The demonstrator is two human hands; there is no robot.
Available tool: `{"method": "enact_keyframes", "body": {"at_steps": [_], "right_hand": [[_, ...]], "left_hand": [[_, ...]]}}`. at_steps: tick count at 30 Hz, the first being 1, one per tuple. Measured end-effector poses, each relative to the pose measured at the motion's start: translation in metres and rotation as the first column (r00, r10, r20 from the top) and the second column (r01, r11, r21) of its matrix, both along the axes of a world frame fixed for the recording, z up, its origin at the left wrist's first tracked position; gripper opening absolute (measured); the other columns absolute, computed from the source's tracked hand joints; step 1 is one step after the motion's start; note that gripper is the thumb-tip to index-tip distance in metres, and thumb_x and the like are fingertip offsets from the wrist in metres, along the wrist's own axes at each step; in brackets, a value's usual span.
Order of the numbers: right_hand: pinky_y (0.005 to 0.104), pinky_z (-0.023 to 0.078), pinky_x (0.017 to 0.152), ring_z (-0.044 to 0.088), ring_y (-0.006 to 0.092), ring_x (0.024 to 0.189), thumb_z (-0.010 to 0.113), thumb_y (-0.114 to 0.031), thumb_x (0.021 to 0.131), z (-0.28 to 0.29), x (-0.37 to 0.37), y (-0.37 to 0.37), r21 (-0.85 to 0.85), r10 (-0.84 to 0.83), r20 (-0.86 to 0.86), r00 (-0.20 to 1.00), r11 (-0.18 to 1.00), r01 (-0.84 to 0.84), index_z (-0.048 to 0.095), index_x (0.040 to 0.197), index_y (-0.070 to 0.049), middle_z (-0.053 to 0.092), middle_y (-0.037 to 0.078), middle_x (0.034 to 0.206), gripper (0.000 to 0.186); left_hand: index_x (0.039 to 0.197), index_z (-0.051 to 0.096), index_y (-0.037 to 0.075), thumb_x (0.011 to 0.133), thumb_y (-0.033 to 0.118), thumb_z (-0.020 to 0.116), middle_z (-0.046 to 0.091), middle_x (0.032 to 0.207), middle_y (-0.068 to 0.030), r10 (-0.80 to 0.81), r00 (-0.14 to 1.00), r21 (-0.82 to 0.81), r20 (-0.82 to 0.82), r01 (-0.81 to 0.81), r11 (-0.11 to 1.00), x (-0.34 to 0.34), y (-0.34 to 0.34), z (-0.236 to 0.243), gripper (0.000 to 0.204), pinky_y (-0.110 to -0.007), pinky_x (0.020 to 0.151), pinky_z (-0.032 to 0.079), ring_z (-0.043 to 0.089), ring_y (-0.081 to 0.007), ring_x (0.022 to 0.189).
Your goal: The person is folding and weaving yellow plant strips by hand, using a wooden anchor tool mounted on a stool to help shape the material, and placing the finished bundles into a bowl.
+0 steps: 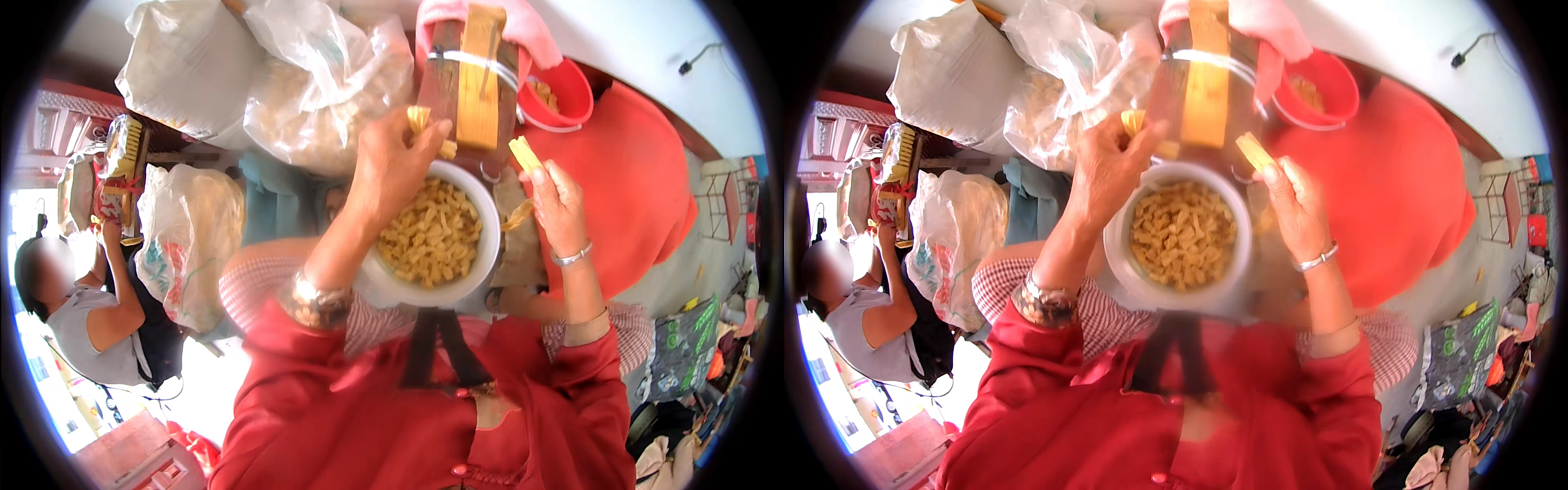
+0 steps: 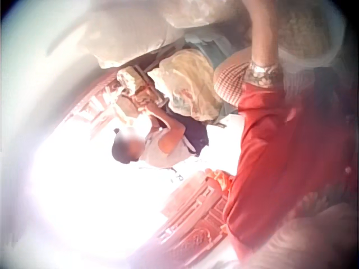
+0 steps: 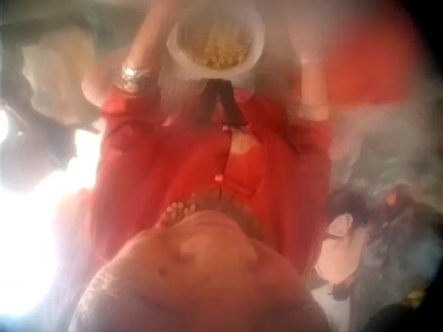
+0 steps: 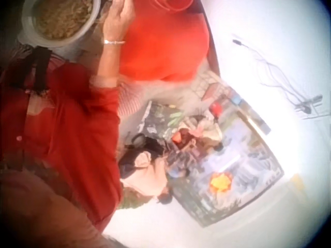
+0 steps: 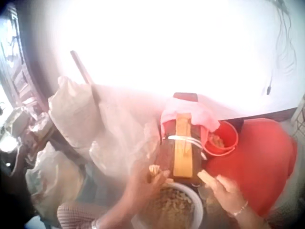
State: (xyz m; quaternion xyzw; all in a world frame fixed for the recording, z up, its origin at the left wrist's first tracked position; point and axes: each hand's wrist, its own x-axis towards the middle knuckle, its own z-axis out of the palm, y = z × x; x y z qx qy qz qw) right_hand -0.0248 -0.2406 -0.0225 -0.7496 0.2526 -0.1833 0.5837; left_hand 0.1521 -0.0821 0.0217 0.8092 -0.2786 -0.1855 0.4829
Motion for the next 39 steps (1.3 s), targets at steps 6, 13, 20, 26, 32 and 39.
{"method": "enact_keyframes", "body": {"at_steps": [6,13,20,26,32,39], "right_hand": [[0.0217,0.043,0.054,0.051,0.0053,0.059,0.051,-0.018,0.095,0.019,-0.032,0.074,0.231,0.247,0.026,0.969,0.941,-0.246,0.061,0.102,0.000,0.055,0.000,0.069,0.022],[0.0360,0.045,0.061,0.058,0.0267,0.065,0.054,-0.020,0.092,0.004,-0.049,0.144,-0.252,0.531,0.148,0.834,0.836,-0.487,0.057,0.090,-0.005,0.058,0.011,0.071,0.016],[0.0397,0.041,0.058,0.056,0.0304,0.064,0.052,-0.028,0.093,0.025,-0.069,0.161,-0.079,0.711,0.110,0.695,0.703,-0.707,0.054,0.085,-0.007,0.054,0.011,0.066,0.022],[0.0341,0.040,0.058,0.052,0.0240,0.063,0.052,-0.025,0.094,0.023,-0.081,0.170,0.031,0.644,0.292,0.707,0.733,-0.680,0.053,0.089,-0.006,0.051,0.009,0.069,0.019],[0.0302,0.042,0.063,0.053,0.0203,0.069,0.055,-0.011,0.091,0.038,-0.093,0.170,0.248,0.510,0.409,0.757,0.736,-0.630,0.054,0.094,-0.002,0.054,0.008,0.078,0.010],[0.0285,0.045,0.068,0.058,0.0224,0.078,0.057,0.003,0.086,0.041,-0.078,0.175,-0.147,0.217,0.573,0.791,0.976,-0.161,0.053,0.103,0.004,0.058,0.011,0.089,0.018]], "left_hand": [[0.107,0.059,-0.001,0.082,0.025,0.064,0.065,0.085,-0.0202,0.006,0.941,0.264,-0.339,0.089,0.961,-0.056,0.061,-0.073,0.037,-0.037,0.069,0.051,0.066,-0.0259,0.075],[0.112,0.052,-0.004,0.094,0.037,0.048,0.060,0.100,-0.0187,-0.375,0.674,-0.272,-0.636,0.259,0.927,-0.121,0.065,-0.106,0.044,-0.035,0.067,0.051,0.061,-0.0237,0.080],[0.098,0.049,0.003,0.098,0.033,0.043,0.051,0.072,-0.0027,0.052,-0.030,0.049,-0.998,0.067,0.996,-0.130,0.042,-0.106,0.030,-0.017,0.040,0.035,0.040,-0.0064,0.049],[0.093,0.049,0.005,0.095,0.030,0.047,0.031,0.058,0.0064,-0.123,0.082,-0.103,-0.989,0.213,0.972,-0.139,0.066,-0.078,0.025,-0.019,0.042,0.023,0.027,-0.0040,0.050],[0.088,0.051,0.006,0.094,0.026,0.048,0.040,0.062,0.0051,-0.169,0.533,-0.149,-0.829,0.082,0.985,-0.161,0.101,-0.022,0.021,-0.020,0.045,0.028,0.034,-0.0047,0.053],[0.100,0.055,0.002,0.095,0.022,0.047,0.045,0.067,0.0059,-0.115,0.451,-0.095,-0.885,0.067,0.993,-0.158,0.163,0.038,0.022,-0.019,0.047,0.025,0.035,-0.0017,0.055]]}}
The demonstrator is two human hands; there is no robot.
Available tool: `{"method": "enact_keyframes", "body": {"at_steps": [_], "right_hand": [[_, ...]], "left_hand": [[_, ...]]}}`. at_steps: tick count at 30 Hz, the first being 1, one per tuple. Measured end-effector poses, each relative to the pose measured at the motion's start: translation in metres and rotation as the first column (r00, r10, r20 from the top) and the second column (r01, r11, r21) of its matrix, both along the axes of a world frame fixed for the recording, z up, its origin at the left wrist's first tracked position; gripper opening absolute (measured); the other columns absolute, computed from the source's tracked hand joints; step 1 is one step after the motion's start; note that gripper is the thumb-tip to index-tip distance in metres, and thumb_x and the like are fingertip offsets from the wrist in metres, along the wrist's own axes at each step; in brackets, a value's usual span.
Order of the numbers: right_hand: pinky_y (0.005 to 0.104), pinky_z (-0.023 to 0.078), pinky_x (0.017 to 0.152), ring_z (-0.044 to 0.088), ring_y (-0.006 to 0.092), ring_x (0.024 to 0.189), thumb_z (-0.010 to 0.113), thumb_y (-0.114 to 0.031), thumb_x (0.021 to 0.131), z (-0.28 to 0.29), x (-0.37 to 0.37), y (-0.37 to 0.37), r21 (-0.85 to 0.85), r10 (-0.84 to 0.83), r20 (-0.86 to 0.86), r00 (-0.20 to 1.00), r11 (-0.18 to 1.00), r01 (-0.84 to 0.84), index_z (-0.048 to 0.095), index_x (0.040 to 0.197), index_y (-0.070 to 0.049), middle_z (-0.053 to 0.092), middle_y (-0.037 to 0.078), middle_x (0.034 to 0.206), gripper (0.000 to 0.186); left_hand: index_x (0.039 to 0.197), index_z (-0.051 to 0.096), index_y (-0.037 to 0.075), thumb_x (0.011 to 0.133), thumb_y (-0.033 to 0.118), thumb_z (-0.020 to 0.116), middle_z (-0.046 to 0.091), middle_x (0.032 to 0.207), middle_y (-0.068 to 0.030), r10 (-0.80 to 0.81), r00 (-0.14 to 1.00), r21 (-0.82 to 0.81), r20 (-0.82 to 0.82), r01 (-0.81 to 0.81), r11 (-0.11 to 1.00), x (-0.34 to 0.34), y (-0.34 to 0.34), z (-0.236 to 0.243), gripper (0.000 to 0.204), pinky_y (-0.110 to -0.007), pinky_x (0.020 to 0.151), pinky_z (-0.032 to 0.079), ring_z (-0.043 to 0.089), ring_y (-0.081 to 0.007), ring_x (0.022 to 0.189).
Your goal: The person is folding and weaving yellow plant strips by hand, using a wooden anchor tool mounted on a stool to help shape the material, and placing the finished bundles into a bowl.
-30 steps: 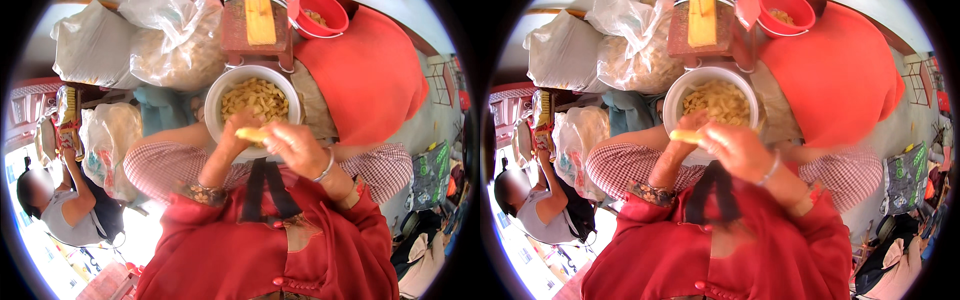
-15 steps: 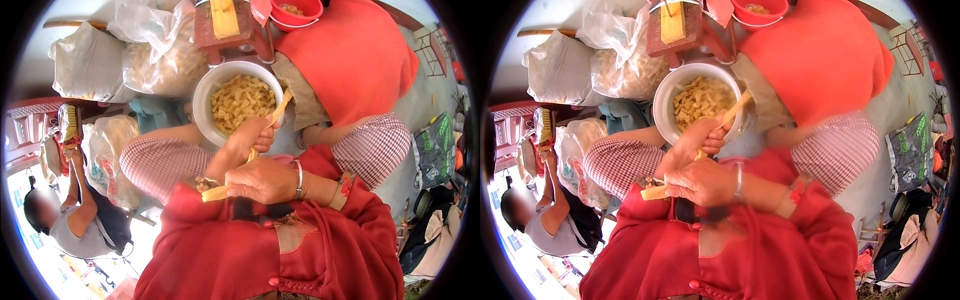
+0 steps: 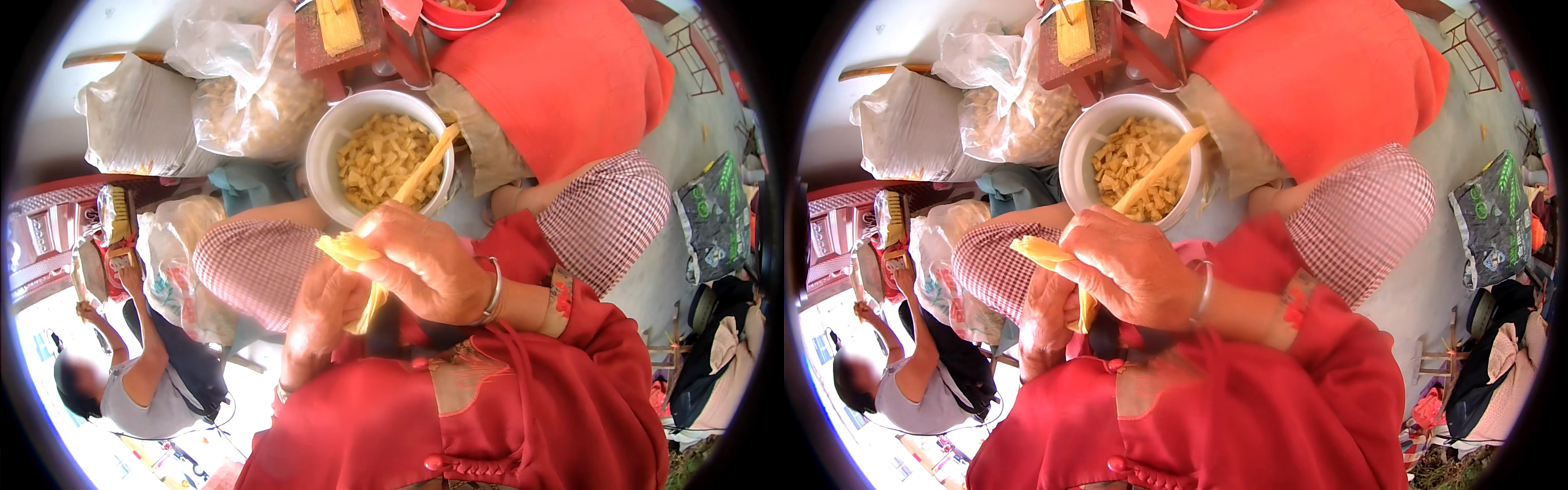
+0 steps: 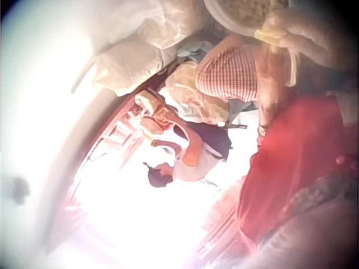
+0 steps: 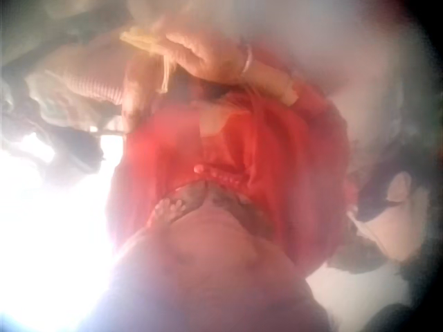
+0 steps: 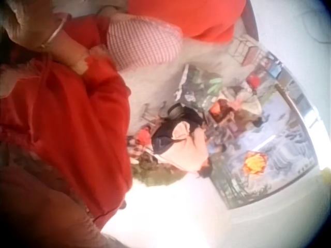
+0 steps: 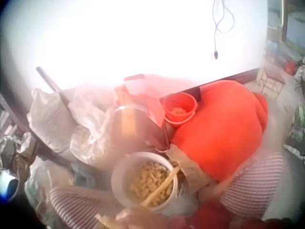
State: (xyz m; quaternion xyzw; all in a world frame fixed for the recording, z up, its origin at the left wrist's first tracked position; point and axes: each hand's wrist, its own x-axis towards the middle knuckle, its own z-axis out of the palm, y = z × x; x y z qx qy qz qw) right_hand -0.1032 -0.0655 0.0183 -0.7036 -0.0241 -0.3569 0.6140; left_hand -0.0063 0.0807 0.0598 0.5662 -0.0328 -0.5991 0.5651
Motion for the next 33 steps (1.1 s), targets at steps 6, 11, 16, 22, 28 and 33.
{"method": "enact_keyframes", "body": {"at_steps": [6,11,16,22,28,33], "right_hand": [[0.0424,0.042,0.059,0.054,0.0379,0.070,0.055,-0.014,0.089,0.007,0.003,0.002,0.130,-0.038,-0.311,0.950,0.988,0.082,0.053,0.092,-0.004,0.055,0.017,0.077,0.011],[0.0398,0.039,0.055,0.049,0.0350,0.058,0.049,-0.025,0.093,-0.011,0.007,-0.012,0.075,0.053,-0.505,0.862,0.997,-0.018,0.054,0.082,-0.002,0.051,0.017,0.062,0.027],[0.0464,0.040,0.059,0.054,0.0389,0.068,0.045,-0.037,0.093,-0.028,0.000,-0.022,0.195,0.246,-0.486,0.839,0.966,-0.171,0.056,0.081,-0.005,0.056,0.018,0.066,0.036],[0.0417,0.043,0.062,0.059,0.0362,0.073,0.052,-0.035,0.092,-0.020,-0.009,-0.028,0.162,0.179,-0.434,0.883,0.980,-0.120,0.055,0.090,-0.003,0.059,0.017,0.079,0.032],[0.0344,0.043,0.061,0.057,0.0274,0.066,0.051,-0.029,0.094,-0.028,-0.015,-0.038,0.210,0.140,-0.333,0.932,0.975,-0.072,0.055,0.094,-0.002,0.057,0.015,0.076,0.028],[0.0266,0.042,0.065,0.050,0.0139,0.070,0.047,-0.027,0.097,-0.039,-0.018,-0.040,0.385,0.293,-0.364,0.884,0.912,-0.143,0.055,0.097,0.000,0.055,0.009,0.079,0.028]], "left_hand": [[0.098,0.055,0.000,0.093,0.014,0.051,0.051,0.071,0.0023,-0.052,0.888,0.019,0.457,0.048,0.999,-0.014,-0.007,0.002,0.016,-0.020,0.053,0.036,0.043,-0.0044,0.062],[0.088,0.059,0.003,0.080,0.008,0.066,0.058,0.097,-0.0128,-0.002,-0.251,0.054,0.968,0.201,0.978,0.001,-0.026,-0.017,0.012,-0.033,0.059,0.050,0.060,-0.0230,0.070],[0.091,0.057,0.004,0.074,0.002,0.070,0.058,0.099,-0.0139,0.037,-0.102,-0.003,0.994,0.322,0.947,0.004,-0.032,-0.034,0.022,-0.036,0.061,0.052,0.061,-0.0311,0.072],[0.101,0.055,0.002,0.085,0.003,0.060,0.062,0.103,-0.0107,-0.036,0.549,-0.031,0.835,0.113,0.993,0.003,-0.025,-0.034,0.017,-0.031,0.076,0.050,0.062,-0.0197,0.092],[0.120,0.052,0.000,0.092,0.004,0.053,0.060,0.112,-0.0084,0.122,0.992,-0.432,0.025,-0.100,0.897,-0.003,-0.050,-0.029,0.028,-0.027,0.090,0.045,0.058,-0.0156,0.100],[0.126,0.050,-0.002,0.088,0.007,0.058,0.054,0.116,-0.0125,-0.165,0.603,-0.100,0.780,0.381,0.919,0.005,-0.048,-0.030,0.040,-0.031,0.096,0.040,0.052,-0.0223,0.110]]}}
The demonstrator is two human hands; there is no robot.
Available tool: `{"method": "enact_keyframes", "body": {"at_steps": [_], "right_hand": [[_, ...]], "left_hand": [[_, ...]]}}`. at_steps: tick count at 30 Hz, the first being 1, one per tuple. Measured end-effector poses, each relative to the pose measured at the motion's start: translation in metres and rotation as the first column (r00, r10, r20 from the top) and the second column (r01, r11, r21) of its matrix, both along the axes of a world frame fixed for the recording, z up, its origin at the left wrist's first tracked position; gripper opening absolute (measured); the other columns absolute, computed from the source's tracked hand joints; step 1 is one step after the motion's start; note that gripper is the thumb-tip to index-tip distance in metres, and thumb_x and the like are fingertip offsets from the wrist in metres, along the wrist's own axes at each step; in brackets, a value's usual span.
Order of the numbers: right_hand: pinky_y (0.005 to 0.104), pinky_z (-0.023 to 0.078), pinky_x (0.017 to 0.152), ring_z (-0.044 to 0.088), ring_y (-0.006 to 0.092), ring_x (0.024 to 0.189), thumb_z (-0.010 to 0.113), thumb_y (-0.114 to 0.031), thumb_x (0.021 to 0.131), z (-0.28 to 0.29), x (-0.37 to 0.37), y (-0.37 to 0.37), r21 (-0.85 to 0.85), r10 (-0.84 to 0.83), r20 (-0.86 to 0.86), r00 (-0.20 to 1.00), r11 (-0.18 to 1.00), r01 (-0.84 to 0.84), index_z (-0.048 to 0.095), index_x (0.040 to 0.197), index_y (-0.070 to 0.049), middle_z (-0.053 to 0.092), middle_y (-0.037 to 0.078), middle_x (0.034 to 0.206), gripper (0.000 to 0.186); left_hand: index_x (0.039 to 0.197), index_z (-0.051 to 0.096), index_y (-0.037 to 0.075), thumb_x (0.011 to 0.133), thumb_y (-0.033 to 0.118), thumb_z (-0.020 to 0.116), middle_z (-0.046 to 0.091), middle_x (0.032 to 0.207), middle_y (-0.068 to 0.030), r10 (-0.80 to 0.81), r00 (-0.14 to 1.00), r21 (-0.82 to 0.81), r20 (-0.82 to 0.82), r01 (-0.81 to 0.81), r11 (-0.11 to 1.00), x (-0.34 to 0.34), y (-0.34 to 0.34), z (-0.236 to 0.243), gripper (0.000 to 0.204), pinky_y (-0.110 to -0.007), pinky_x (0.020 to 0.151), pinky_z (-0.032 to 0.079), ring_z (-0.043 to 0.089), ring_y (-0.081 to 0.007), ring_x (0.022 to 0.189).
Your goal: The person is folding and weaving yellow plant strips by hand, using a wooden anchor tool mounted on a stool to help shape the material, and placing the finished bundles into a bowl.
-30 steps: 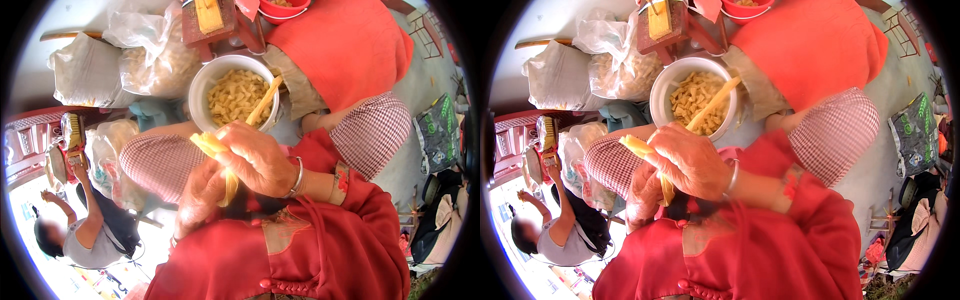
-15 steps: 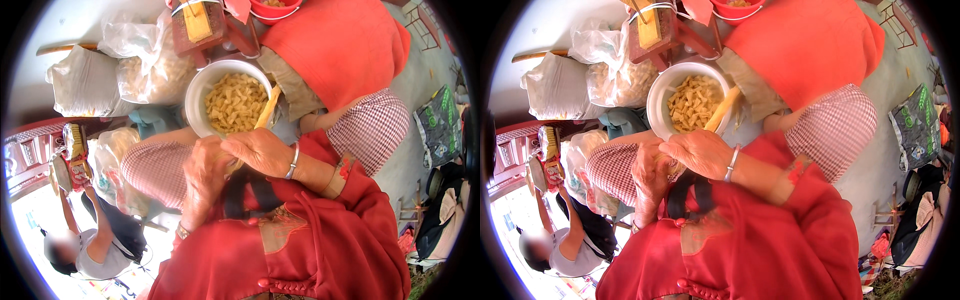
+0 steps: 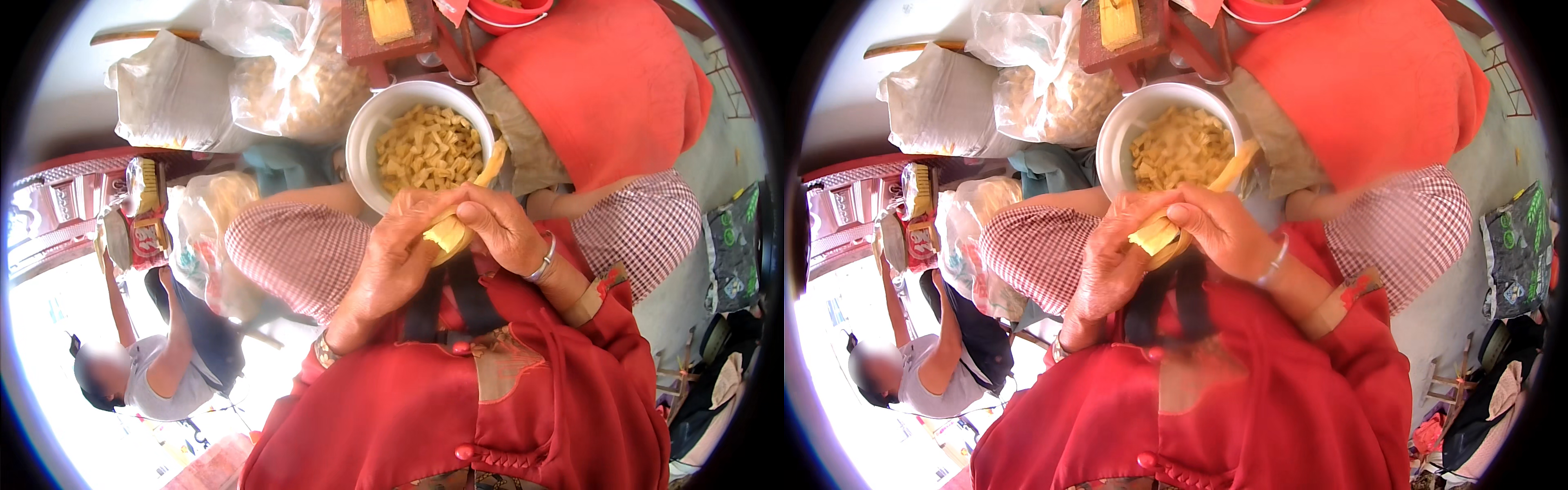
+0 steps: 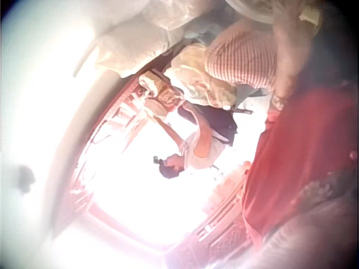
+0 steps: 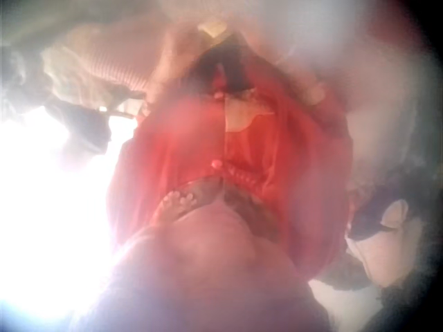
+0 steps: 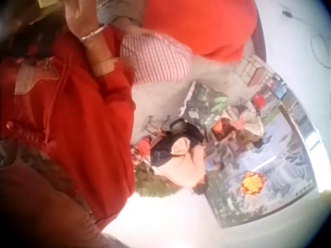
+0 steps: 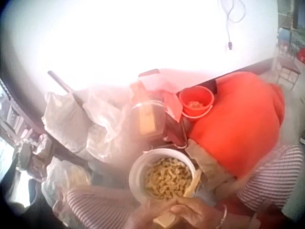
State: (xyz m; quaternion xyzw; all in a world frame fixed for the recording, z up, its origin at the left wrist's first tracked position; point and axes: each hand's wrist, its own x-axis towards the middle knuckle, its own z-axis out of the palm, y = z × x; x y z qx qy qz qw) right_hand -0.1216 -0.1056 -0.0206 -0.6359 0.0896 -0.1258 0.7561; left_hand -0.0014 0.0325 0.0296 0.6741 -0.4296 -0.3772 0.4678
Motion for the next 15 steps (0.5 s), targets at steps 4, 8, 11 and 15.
{"method": "enact_keyframes", "body": {"at_steps": [4,8,11,15], "right_hand": [[0.0261,0.043,0.070,0.053,0.0127,0.077,0.047,-0.025,0.097,0.005,0.002,0.004,0.045,-0.006,-0.010,1.000,0.999,0.006,0.055,0.100,0.000,0.058,0.008,0.085,0.027],[0.0260,0.045,0.074,0.056,0.0124,0.083,0.047,-0.024,0.097,-0.003,0.009,0.010,-0.067,-0.094,0.052,0.994,0.993,0.097,0.051,0.107,0.000,0.061,0.008,0.091,0.026],[0.0262,0.045,0.075,0.057,0.0129,0.085,0.046,-0.025,0.097,0.001,0.006,0.010,-0.063,-0.154,-0.034,0.987,0.986,0.152,0.047,0.113,-0.001,0.062,0.009,0.096,0.028],[0.0270,0.045,0.074,0.056,0.0132,0.084,0.044,-0.030,0.098,0.012,0.004,0.009,0.079,-0.067,-0.158,0.985,0.994,0.080,0.045,0.115,-0.002,0.062,0.010,0.098,0.033]], "left_hand": [[0.130,0.047,0.001,0.089,0.020,0.060,0.054,0.115,-0.0147,0.020,0.987,0.013,0.160,-0.023,1.000,-0.008,-0.005,0.002,0.047,-0.033,0.092,0.042,0.054,-0.0267,0.108],[0.129,0.048,0.001,0.094,0.026,0.054,0.057,0.114,-0.0138,0.131,0.983,0.043,-0.131,-0.126,0.991,-0.008,-0.002,-0.015,0.043,-0.031,0.083,0.047,0.057,-0.0231,0.102],[0.128,0.047,-0.002,0.095,0.036,0.049,0.059,0.112,-0.0138,0.159,0.855,0.054,-0.494,-0.152,0.987,-0.008,0.004,-0.021,0.050,-0.029,0.081,0.048,0.059,-0.0208,0.098],[0.125,0.047,-0.004,0.095,0.042,0.046,0.058,0.110,-0.0180,0.026,0.637,-0.027,-0.771,-0.073,0.997,-0.004,0.004,-0.018,0.055,-0.034,0.080,0.051,0.061,-0.0246,0.097]]}}
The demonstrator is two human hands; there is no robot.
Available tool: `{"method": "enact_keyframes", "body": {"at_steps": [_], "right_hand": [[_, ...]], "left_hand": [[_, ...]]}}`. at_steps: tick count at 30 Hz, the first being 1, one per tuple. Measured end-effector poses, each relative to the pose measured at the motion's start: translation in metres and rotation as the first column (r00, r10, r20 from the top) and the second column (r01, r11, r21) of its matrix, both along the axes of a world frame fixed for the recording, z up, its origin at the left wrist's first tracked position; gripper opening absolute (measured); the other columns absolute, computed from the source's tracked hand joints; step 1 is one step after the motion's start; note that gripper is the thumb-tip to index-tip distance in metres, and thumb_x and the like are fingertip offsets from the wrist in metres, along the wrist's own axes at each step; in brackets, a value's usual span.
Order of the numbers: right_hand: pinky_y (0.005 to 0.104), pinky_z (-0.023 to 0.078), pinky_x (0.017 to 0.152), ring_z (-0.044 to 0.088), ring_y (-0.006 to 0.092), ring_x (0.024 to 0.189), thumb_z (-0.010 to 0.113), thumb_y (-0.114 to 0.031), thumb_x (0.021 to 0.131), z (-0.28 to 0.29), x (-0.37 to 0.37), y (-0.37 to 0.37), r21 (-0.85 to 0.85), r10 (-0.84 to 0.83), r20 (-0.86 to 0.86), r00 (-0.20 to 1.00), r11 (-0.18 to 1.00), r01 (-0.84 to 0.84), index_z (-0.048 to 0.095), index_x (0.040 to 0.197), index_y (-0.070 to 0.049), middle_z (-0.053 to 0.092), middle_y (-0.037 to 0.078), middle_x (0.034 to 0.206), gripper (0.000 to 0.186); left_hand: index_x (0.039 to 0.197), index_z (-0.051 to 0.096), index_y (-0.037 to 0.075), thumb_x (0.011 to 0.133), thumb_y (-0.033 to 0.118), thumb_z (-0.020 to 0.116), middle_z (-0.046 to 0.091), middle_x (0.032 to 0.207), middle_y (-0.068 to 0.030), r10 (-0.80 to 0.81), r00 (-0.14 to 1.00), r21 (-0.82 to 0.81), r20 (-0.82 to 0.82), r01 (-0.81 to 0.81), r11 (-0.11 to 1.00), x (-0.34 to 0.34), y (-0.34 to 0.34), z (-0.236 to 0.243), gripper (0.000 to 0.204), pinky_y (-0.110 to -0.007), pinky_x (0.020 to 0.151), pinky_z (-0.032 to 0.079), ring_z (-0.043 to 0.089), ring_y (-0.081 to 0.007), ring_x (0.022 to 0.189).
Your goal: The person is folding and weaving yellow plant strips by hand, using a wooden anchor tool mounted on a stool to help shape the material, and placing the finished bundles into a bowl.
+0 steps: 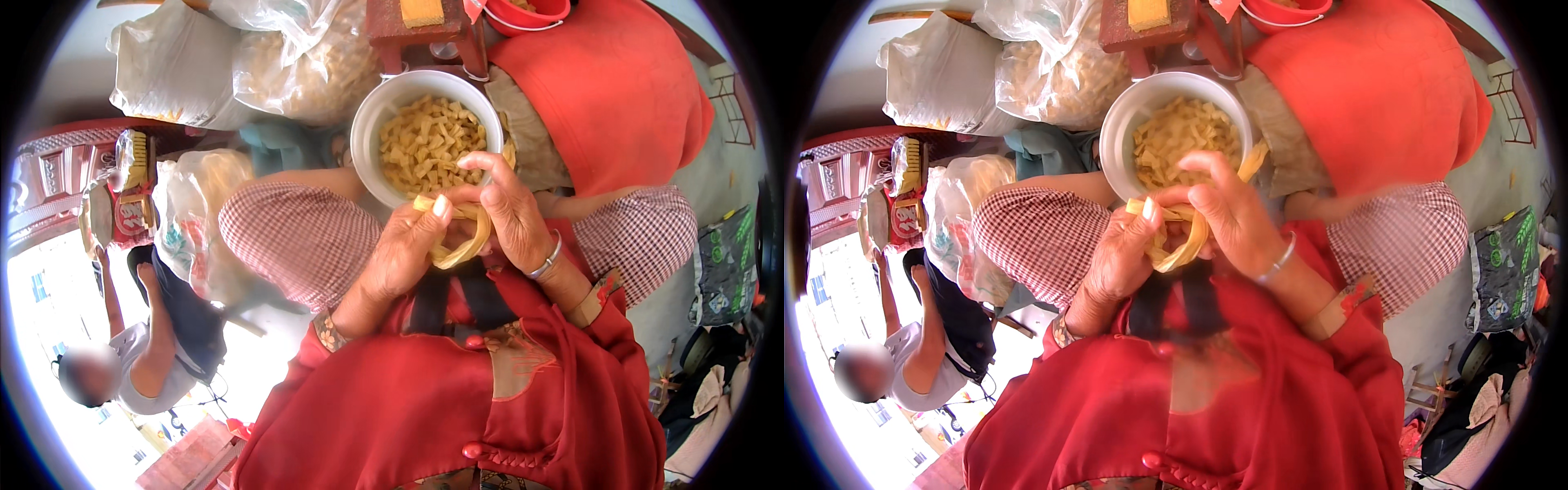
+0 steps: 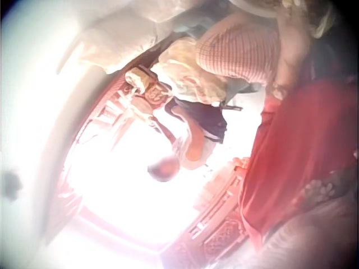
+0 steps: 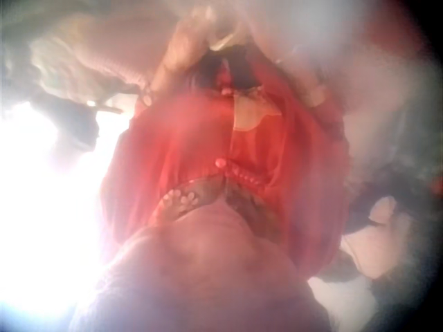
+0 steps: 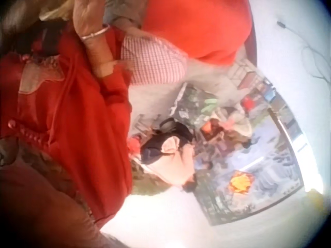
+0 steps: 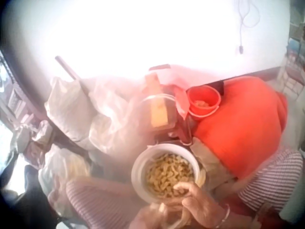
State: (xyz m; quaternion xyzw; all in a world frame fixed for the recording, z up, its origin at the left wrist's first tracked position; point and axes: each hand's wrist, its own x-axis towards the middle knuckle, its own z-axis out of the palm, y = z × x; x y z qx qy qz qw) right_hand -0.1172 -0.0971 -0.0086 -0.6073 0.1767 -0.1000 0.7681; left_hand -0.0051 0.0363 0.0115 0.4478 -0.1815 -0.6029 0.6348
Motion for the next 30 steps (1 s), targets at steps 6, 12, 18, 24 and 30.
{"method": "enact_keyframes", "body": {"at_steps": [6,12,18,24,30], "right_hand": [[0.0238,0.043,0.062,0.053,0.0105,0.070,0.041,-0.036,0.097,-0.012,-0.012,-0.006,-0.334,-0.164,0.052,0.985,0.927,0.172,0.054,0.101,0.001,0.057,0.004,0.082,0.039],[0.0228,0.039,0.059,0.048,0.0068,0.067,0.046,-0.033,0.096,-0.041,-0.050,-0.034,-0.283,-0.198,-0.106,0.974,0.945,0.161,0.057,0.095,-0.001,0.053,0.001,0.076,0.034],[0.0247,0.043,0.064,0.052,0.0099,0.070,0.057,-0.021,0.090,-0.026,-0.024,-0.023,-0.272,0.013,-0.175,0.984,0.960,-0.061,0.058,0.094,0.000,0.056,0.003,0.078,0.022],[0.0262,0.045,0.069,0.056,0.0115,0.075,0.059,-0.018,0.088,-0.023,-0.009,-0.017,-0.174,0.121,-0.207,0.971,0.972,-0.159,0.058,0.097,0.001,0.059,0.007,0.081,0.021],[0.0270,0.047,0.070,0.059,0.0142,0.075,0.061,-0.020,0.088,-0.020,0.015,-0.014,-0.274,0.250,-0.192,0.949,0.915,-0.297,0.057,0.099,0.001,0.062,0.012,0.083,0.025]], "left_hand": [[0.114,0.053,-0.006,0.095,0.038,0.046,0.056,0.095,-0.0141,0.074,0.920,-0.116,-0.384,-0.127,0.985,0.004,0.002,-0.013,0.049,-0.043,0.081,0.053,0.055,-0.0198,0.075],[0.112,0.055,-0.006,0.095,0.036,0.047,0.056,0.103,-0.0126,0.104,0.914,-0.111,-0.392,-0.159,0.981,0.012,0.006,-0.019,0.046,-0.047,0.077,0.053,0.051,-0.0174,0.070],[0.112,0.054,-0.006,0.095,0.038,0.048,0.056,0.098,-0.0115,0.274,0.962,0.036,-0.009,-0.273,0.961,0.013,-0.001,-0.019,0.048,-0.036,0.068,0.053,0.052,-0.0144,0.069],[0.100,0.061,-0.006,0.090,0.032,0.060,0.055,0.067,-0.0051,0.220,0.931,0.272,0.290,-0.301,0.914,0.018,-0.001,-0.022,0.039,-0.022,0.043,0.042,0.047,-0.0079,0.046],[0.098,0.062,-0.001,0.089,0.026,0.061,0.052,0.060,-0.0018,0.131,0.922,0.369,0.365,-0.272,0.889,0.028,0.002,-0.014,0.029,-0.019,0.040,0.036,0.045,-0.0056,0.045]]}}
